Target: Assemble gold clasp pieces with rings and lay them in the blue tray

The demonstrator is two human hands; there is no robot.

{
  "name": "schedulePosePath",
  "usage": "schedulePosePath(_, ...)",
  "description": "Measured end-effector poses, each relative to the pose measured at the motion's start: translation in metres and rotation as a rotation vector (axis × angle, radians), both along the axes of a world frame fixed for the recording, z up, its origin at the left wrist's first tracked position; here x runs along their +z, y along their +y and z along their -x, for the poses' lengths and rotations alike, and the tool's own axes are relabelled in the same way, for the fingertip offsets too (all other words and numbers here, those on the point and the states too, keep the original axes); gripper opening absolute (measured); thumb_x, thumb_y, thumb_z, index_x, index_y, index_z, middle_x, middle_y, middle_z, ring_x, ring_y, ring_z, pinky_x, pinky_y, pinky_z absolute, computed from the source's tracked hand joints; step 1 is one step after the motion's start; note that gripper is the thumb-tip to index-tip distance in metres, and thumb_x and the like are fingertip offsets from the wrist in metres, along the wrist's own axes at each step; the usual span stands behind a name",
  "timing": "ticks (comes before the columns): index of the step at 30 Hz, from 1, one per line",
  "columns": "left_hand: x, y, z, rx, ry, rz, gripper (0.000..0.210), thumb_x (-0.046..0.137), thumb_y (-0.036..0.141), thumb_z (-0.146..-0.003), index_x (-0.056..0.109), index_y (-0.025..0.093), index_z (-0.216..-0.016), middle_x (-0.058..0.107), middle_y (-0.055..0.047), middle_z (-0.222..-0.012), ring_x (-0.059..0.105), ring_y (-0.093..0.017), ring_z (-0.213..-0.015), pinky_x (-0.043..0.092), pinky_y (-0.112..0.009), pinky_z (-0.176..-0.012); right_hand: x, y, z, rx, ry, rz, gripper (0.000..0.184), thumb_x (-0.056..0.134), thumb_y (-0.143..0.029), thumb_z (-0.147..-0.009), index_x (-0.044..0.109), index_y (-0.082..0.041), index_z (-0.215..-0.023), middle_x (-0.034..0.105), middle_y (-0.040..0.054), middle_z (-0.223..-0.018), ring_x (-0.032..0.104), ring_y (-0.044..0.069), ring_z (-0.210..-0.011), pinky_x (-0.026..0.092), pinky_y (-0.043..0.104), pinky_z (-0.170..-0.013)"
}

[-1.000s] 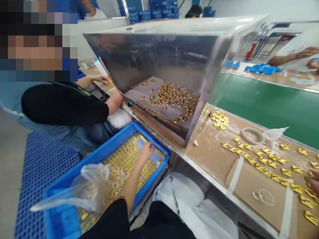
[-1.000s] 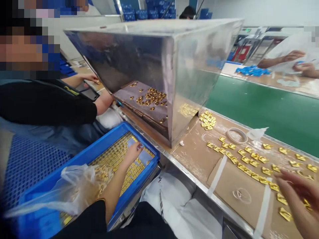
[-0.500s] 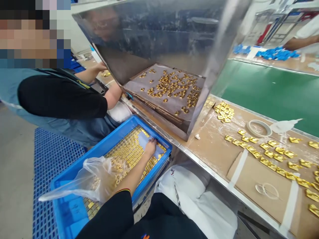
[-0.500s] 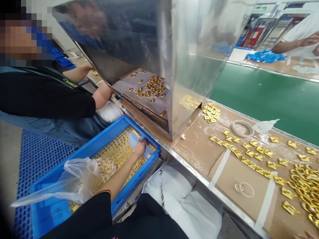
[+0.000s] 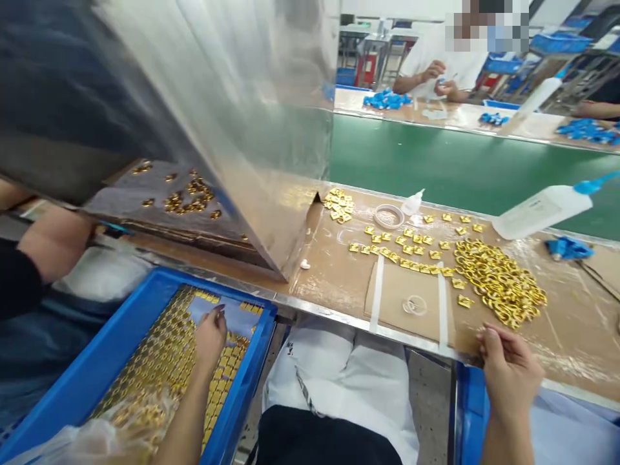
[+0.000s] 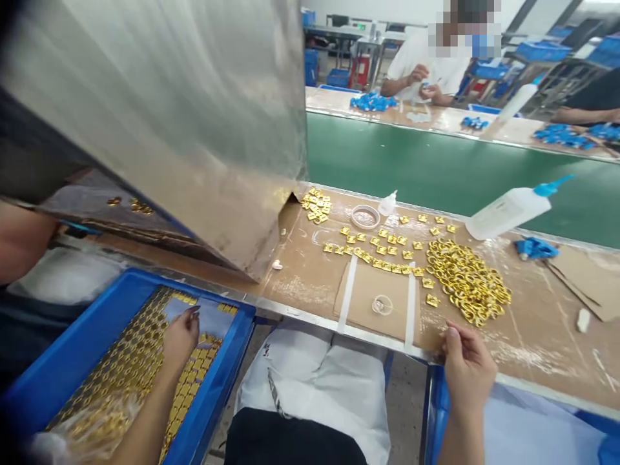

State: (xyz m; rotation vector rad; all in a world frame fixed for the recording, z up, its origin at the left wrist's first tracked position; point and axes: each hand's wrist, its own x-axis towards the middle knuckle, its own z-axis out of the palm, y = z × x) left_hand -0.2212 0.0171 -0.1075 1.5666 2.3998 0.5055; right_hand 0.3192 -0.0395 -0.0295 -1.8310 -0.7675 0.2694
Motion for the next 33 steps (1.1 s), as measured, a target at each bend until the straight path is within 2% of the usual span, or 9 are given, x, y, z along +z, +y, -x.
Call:
schedulePosePath(2, 0.021, -0.014, -0.003, 0.015, -0.073, -0.025, 0.033, 0.045, 0.029, -0.087, 0.071, 0.017, -0.104, 0.069, -0.006, -0.070, 0.071, -0.026, -0.068, 0.057, -0.036, -0.065, -0.002, -0.001, 0.002, -0.016, -0.024, 0.003, 0.064, 0.073, -0.080, -0.066, 0.073, -0.019, -0.085, 0.070, 0.0072, -0.066, 0.059, 0.019, -0.051, 0.049, 0.034, -0.047)
schedulePosePath(5, 0.054, -0.035, -0.024, 0.080, -0.399, -0.102, 0.039, 0.058, 0.051, -0.082, 0.071, 0.020, -0.101, 0.068, -0.001, -0.063, 0.069, -0.024, -0.060, 0.058, -0.033, -0.061, -0.004, -0.001, 0.004, 0.014, -0.032, 0.021, 0.061, 0.071, -0.076, -0.071, 0.073, -0.018, -0.088, 0.071, 0.0068, -0.067, 0.060, 0.019, -0.053, 0.050, 0.032, -0.049)
schedulePosePath(10, 0.086, -0.042, -0.101, -0.104, -0.739, -0.028, 0.041, 0.072, 0.053, -0.077, 0.076, 0.019, -0.101, 0.070, -0.001, -0.065, 0.066, -0.019, -0.056, 0.057, -0.029, -0.056, 0.002, 0.008, 0.014, 0.355, -0.026, -0.001, 0.043, 0.075, -0.059, -0.081, 0.072, -0.020, -0.101, 0.072, 0.0055, -0.074, 0.065, 0.019, -0.058, 0.053, 0.030, -0.049)
schedulePosePath(13, 0.087, -0.024, -0.157, -0.366, -0.875, -0.071, 0.029, 0.071, 0.043, -0.084, 0.077, 0.020, -0.099, 0.076, -0.005, -0.082, 0.070, -0.019, -0.068, 0.059, -0.028, -0.063, 0.004, 0.017, 0.029, 0.569, -0.076, -0.027, 0.035, 0.074, -0.044, -0.087, 0.070, -0.021, -0.113, 0.075, 0.0053, -0.083, 0.068, 0.018, -0.062, 0.057, 0.029, -0.055)
schedulePosePath(17, 0.084, 0.012, -0.224, -0.671, -0.994, -0.134, 0.022, 0.068, 0.031, -0.088, 0.077, 0.019, -0.103, 0.075, -0.006, -0.089, 0.069, -0.017, -0.077, 0.057, -0.025, -0.070, 0.005, 0.026, 0.048, 0.579, -0.220, -0.078, 0.012, 0.067, -0.031, -0.094, 0.074, -0.022, -0.100, 0.074, 0.0045, -0.080, 0.068, 0.017, -0.064, 0.057, 0.028, -0.058)
schedulePosePath(22, 0.078, 0.034, -0.285, -0.753, -1.196, -0.034, 0.028, 0.073, 0.033, -0.086, 0.076, 0.014, -0.107, 0.063, -0.002, -0.076, 0.057, -0.012, -0.065, 0.050, -0.020, -0.058, 0.012, 0.035, 0.059, 0.596, -0.351, -0.164, 0.016, 0.064, -0.024, -0.098, 0.078, -0.025, -0.090, 0.070, 0.0040, -0.081, 0.068, 0.018, -0.072, 0.056, 0.028, -0.062)
schedulePosePath(25, 0.072, 0.031, -0.294, -0.759, -1.241, 0.010, 0.029, 0.074, 0.035, -0.085, 0.076, 0.014, -0.106, 0.060, -0.001, -0.075, 0.054, -0.011, -0.062, 0.047, -0.019, -0.055, 0.014, 0.040, 0.059, 0.619, -0.368, -0.153, 0.017, 0.064, -0.026, -0.098, 0.079, -0.026, -0.091, 0.068, 0.0047, -0.084, 0.068, 0.018, -0.074, 0.057, 0.030, -0.064)
schedulePosePath(29, 0.068, 0.026, -0.281, -0.725, -1.266, 0.057, 0.031, 0.076, 0.037, -0.084, 0.075, 0.014, -0.106, 0.057, 0.001, -0.071, 0.055, -0.010, -0.059, 0.047, -0.020, -0.054, 0.010, 0.045, 0.057, 0.518, -0.403, -0.162, 0.017, 0.065, -0.029, -0.098, 0.080, -0.026, -0.091, 0.072, 0.0071, -0.093, 0.070, 0.020, -0.080, 0.059, 0.032, -0.068)
schedulePosePath(33, 0.068, 0.026, -0.275, -0.791, -1.222, 0.096, 0.029, 0.075, 0.034, -0.085, 0.075, 0.014, -0.106, 0.060, -0.001, -0.074, 0.058, -0.012, -0.063, 0.051, -0.021, -0.057, 0.002, 0.044, 0.060, 0.483, -0.315, -0.187, 0.018, 0.063, -0.027, -0.099, 0.079, -0.026, -0.091, 0.078, 0.0048, -0.089, 0.075, 0.021, -0.082, 0.062, 0.034, -0.075)
